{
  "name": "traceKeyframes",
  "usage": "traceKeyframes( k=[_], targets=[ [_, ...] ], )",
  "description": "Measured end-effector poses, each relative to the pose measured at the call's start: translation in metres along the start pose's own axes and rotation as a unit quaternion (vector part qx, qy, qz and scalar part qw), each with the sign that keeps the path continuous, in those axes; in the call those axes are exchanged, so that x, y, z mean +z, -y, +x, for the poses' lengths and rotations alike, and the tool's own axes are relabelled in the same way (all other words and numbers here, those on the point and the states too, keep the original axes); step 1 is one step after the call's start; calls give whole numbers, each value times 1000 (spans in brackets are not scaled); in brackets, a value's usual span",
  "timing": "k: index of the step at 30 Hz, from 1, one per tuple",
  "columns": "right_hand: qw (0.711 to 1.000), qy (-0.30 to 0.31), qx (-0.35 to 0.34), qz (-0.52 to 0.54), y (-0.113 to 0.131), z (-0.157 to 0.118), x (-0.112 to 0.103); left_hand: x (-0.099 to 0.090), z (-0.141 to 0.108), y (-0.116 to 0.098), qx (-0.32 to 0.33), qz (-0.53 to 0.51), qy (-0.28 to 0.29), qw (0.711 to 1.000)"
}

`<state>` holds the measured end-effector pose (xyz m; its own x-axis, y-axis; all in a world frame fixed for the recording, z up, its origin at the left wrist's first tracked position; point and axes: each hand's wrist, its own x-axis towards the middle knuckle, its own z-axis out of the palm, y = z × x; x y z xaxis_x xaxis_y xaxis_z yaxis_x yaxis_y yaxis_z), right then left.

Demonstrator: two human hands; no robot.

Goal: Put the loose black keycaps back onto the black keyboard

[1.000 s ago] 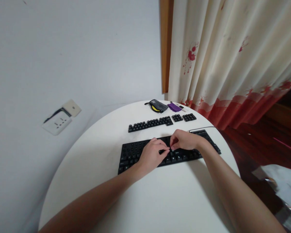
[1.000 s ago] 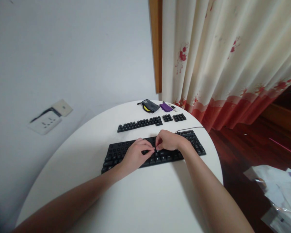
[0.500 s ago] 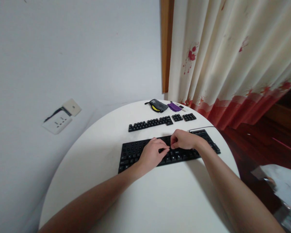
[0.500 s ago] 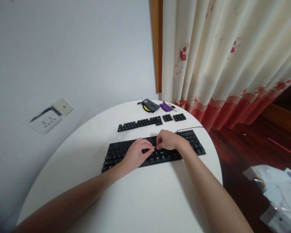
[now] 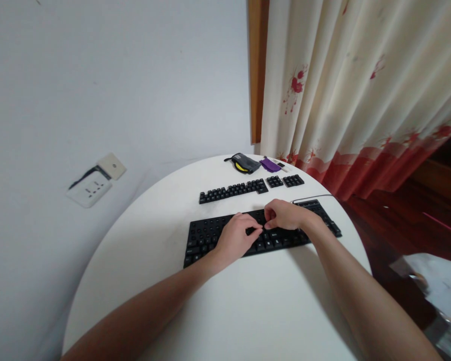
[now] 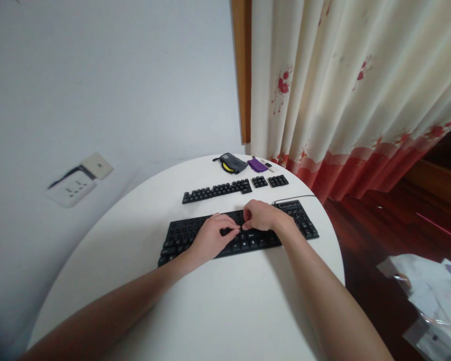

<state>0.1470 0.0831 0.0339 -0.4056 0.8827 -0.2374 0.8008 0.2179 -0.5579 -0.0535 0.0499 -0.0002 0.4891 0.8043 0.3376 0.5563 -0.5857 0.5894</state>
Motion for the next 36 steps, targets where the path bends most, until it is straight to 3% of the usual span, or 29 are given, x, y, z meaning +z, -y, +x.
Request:
traceKeyframes(
  k=[8, 20, 26, 29, 30, 32, 34, 36],
  targets=[
    [1000, 15, 3, -14, 0, 0, 0, -3, -3, -5, 62, 49, 14, 997],
    [995, 3, 45, -94, 8, 0, 2, -9, -11, -11, 96, 135, 44, 985],
    [997, 3, 25, -70, 2, 0, 2, -7, -13, -11, 95, 130, 35, 986],
    [1000, 7, -20, -21, -4, 1, -1, -8, -15, -13, 91, 132, 36, 986],
    [999, -11, -33, -9, -6, 3, -1, -8, -15, -13, 88, 133, 35, 987],
    [994, -104, -36, -15, -10, 9, -1, -8, -15, -14, 85, 136, 34, 986],
    [971, -232, -9, -56, -13, 17, 3, -8, -16, -13, 86, 139, 36, 986],
    [947, -302, 18, -108, -16, 26, 9, -8, -16, -13, 88, 139, 39, 986]
  ],
)
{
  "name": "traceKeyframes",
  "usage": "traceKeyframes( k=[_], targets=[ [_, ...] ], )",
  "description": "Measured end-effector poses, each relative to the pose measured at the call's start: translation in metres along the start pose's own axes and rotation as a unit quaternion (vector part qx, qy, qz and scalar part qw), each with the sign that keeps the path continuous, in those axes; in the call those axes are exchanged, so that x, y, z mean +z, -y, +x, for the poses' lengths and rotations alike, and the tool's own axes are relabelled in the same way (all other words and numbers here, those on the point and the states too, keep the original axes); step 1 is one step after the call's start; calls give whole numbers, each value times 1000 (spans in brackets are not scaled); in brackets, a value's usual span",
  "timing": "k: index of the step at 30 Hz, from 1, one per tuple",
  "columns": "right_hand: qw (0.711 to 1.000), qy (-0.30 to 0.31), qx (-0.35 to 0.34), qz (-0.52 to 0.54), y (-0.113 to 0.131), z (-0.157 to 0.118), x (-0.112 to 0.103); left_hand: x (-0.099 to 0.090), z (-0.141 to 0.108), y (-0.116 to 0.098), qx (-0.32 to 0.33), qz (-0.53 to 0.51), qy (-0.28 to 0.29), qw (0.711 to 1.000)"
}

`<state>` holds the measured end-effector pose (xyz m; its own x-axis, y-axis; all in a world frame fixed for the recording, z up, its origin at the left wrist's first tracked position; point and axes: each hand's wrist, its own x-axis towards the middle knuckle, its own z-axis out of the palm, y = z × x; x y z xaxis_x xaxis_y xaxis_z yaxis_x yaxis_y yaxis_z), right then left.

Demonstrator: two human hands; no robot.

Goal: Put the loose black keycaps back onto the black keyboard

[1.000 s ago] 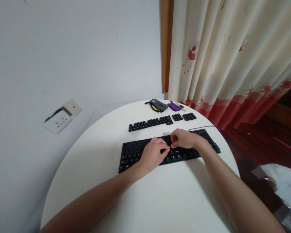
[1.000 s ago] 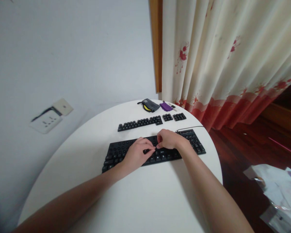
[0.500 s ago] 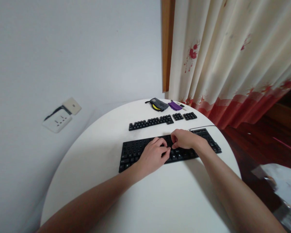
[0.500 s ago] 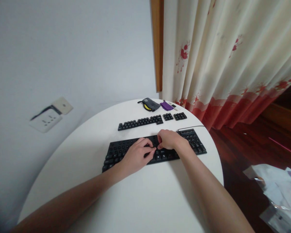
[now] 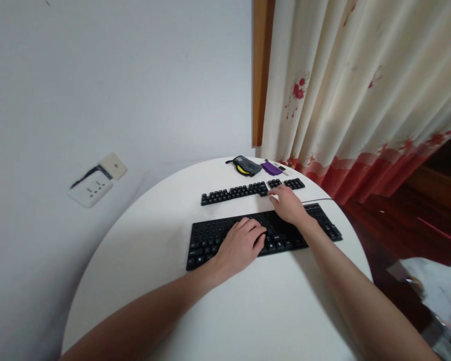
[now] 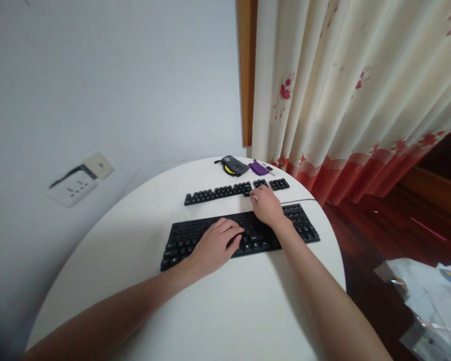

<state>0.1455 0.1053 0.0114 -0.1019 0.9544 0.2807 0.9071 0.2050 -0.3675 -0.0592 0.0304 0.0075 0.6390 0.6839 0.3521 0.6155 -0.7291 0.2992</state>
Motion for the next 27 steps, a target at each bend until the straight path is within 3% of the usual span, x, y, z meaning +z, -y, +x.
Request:
traceKeyframes(
  k=[4, 9, 17, 27],
  targets=[
    [997, 8, 15, -80, 2, 3, 18, 0, 0, 0, 0, 0, 1, 1000],
    [993, 34, 18, -113, 4, 4, 25, -1, -1, -1, -1, 2, 5, 1000],
    [995, 53, -15, -87, 2, 7, 18, -1, -1, -1, 1, 3, 6, 1000],
    [996, 71, 44, -6, -2, 8, 15, -1, -2, 0, -2, 4, 7, 1000]
  ],
)
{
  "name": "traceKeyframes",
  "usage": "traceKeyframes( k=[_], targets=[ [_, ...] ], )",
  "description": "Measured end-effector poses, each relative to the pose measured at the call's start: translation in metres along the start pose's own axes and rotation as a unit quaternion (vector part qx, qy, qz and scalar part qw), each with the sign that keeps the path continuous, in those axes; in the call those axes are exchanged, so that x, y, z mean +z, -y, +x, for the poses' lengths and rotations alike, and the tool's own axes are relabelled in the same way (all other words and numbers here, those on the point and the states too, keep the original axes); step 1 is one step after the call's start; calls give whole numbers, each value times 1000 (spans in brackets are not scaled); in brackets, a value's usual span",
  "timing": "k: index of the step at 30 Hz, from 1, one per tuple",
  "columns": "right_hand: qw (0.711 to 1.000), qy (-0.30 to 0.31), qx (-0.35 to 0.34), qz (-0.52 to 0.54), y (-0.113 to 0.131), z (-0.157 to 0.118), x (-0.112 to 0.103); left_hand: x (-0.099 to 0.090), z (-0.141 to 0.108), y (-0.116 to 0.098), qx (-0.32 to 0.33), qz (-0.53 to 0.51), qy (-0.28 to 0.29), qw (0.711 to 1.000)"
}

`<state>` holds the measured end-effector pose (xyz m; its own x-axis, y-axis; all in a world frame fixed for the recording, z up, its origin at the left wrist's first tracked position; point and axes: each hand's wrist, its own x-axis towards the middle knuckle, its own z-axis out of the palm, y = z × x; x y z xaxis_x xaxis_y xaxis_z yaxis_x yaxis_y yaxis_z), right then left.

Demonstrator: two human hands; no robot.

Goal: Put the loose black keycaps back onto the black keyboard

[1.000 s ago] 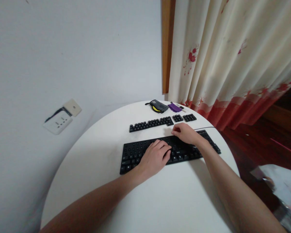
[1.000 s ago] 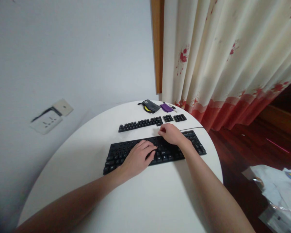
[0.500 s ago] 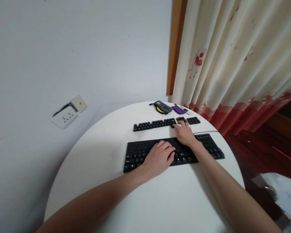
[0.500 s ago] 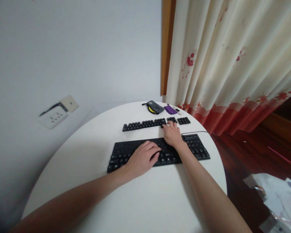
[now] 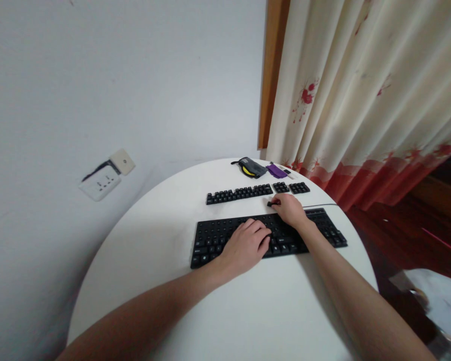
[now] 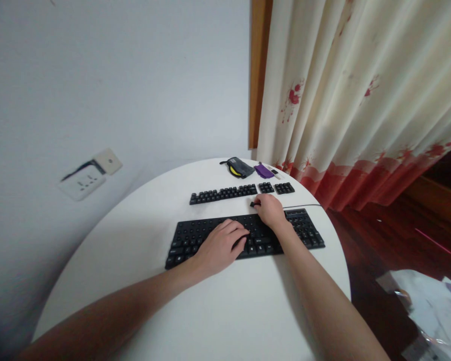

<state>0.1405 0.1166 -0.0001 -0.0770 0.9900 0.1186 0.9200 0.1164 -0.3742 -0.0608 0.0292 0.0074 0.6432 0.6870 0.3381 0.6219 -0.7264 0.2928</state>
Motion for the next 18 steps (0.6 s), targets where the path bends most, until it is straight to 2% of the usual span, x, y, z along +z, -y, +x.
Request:
traceKeyframes(
  k=[3, 5, 8, 12, 15, 18],
  targets=[
    [999, -16, 3, 39, -2, -2, -6, 0, 0, 0, 12, -4, 2, 1000],
    [998, -7, -18, 61, -4, -6, -16, -1, 0, -1, 28, -7, 8, 1000],
    [994, 55, -64, 73, -7, -16, -35, -2, 0, -2, 41, -2, 21, 999],
    [980, 161, -78, 90, -7, -29, -55, -4, 1, -3, 42, 7, 29, 999],
    [969, 219, -73, 89, -5, -36, -60, -4, 1, -4, 38, 12, 32, 999],
    [963, 247, -65, 85, -2, -38, -61, -3, 2, -3, 38, 12, 33, 999]
  ],
)
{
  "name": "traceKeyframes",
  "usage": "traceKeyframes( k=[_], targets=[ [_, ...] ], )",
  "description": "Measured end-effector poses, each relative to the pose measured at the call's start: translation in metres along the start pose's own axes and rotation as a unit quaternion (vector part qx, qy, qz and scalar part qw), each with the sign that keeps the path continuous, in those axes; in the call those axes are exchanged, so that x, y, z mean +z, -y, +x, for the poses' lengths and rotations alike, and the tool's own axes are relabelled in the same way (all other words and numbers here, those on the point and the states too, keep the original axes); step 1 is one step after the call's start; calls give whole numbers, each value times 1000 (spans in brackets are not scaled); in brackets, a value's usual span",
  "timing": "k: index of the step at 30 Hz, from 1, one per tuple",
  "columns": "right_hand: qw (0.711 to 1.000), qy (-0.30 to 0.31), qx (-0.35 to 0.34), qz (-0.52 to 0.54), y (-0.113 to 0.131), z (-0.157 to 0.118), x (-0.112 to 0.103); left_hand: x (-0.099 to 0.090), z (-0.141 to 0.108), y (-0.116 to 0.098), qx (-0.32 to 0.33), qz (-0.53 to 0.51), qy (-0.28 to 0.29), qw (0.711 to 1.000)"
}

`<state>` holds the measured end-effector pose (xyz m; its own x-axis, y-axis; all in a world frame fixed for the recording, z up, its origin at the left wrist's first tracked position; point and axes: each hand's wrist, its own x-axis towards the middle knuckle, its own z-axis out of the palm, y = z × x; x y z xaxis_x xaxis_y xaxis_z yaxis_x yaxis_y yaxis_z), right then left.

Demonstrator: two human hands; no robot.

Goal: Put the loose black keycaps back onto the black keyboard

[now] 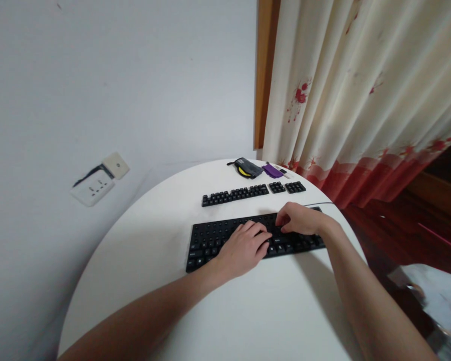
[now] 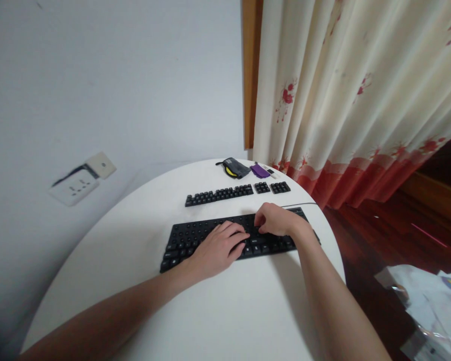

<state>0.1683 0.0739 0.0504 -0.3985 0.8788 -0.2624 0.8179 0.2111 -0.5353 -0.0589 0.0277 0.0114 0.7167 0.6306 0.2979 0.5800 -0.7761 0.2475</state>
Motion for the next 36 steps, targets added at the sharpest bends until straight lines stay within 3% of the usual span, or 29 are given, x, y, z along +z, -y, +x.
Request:
traceKeyframes(
  k=[14, 23, 36],
  targets=[
    [999, 17, 10, -42, 3, 1, 6, -1, 1, -1, -2, 6, 3, 1000],
    [1000, 26, 7, -6, 2, -1, 0, -2, 0, -2, 10, 31, 35, 999],
    [991, -6, 101, -82, -13, 9, 3, 1, 2, -3, -1, 34, 39, 999]
  ],
)
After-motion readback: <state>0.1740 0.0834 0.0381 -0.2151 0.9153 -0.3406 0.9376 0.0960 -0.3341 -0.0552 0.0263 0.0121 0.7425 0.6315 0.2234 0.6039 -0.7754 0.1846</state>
